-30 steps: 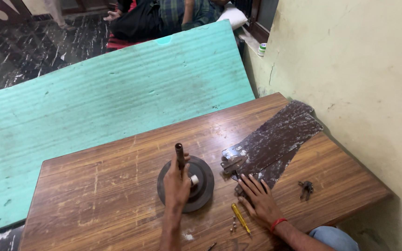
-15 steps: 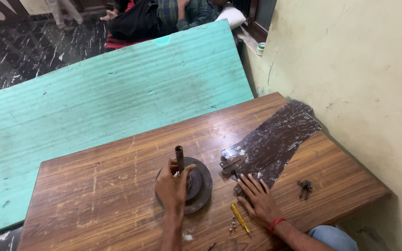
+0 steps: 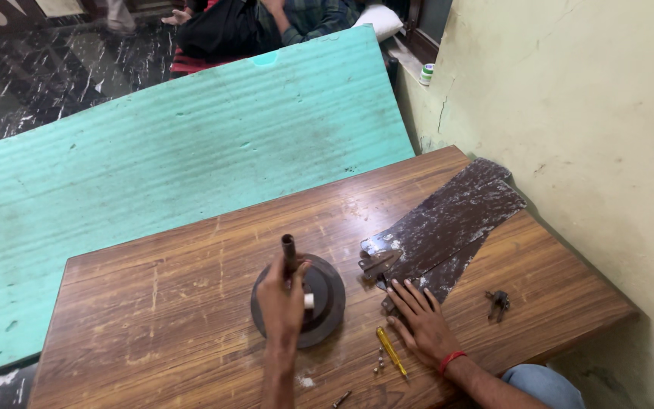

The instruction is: The person sits on the floor and uses a screwdriver to remove and reinsert screws on the fan motor housing. They repeatedly spin the motor shaft by hand to test rotation while adjusting the screws.

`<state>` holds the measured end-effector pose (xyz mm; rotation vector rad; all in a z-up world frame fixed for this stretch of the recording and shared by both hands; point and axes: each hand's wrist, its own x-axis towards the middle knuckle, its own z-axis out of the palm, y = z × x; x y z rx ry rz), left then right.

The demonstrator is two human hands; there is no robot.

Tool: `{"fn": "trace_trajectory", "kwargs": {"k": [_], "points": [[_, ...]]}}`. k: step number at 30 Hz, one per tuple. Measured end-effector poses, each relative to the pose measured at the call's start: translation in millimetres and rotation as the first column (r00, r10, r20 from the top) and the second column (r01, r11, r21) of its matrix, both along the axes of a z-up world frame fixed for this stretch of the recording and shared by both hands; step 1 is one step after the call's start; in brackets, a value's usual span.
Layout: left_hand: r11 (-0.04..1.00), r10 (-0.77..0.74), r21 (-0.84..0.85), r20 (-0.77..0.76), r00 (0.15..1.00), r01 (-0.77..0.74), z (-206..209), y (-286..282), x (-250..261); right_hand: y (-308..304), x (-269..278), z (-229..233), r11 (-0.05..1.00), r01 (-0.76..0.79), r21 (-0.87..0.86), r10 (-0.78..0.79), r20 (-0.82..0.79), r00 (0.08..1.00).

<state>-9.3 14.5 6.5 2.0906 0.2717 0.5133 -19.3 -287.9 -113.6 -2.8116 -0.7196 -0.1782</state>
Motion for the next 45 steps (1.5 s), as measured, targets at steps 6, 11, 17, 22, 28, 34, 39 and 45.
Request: {"fn": "trace_trajectory", "kwargs": {"k": [6,11,17,22,28,34,39,45], "points": [[0.991,0.132,0.001,-0.017,0.991,-0.132,18.8,13.1,-12.6,0.8,-0.2,3.5,1.000,-0.001,0.015,0.001,0.014,1.000],[0.974,0.199,0.115,-0.022,0.980,-0.195,28.0,14.5,-18.0,0.1,0.5,0.8,1.000,-0.006,-0.003,0.006,0.042,0.999],[0.992,0.006,-0.123,-0.166,0.986,-0.027,36.7,17.3,-17.3,0.0,-0.2,0.0,1.000,-0.001,0.027,0.000,0.045,0.999],[0.927,-0.180,-0.352,-0.120,0.976,0.128,44.1,22.4,-19.3,-0.2,1.3,-1.0,1.000,-0.003,-0.006,0.003,0.063,0.998],[0.941,-0.067,-0.338,-0.247,0.967,-0.021,51.3,19.1,-19.5,1.8,-1.3,4.2,1.000,0.000,0.022,-0.001,0.044,0.999],[0.996,0.073,0.067,-0.097,0.993,-0.067,55.3,16.4,-18.5,3.8,-2.4,11.2,0.999,0.008,0.040,-0.010,0.026,1.000],[0.923,0.139,0.381,-0.202,0.970,-0.053,60.7,17.7,-8.2,4.0,-3.4,14.6,0.998,0.005,0.057,-0.006,0.021,1.000],[0.959,-0.273,-0.043,0.103,0.956,0.279,65.4,21.0,5.0,3.6,-4.4,17.0,0.997,-0.009,0.077,0.005,0.053,0.999]]}}
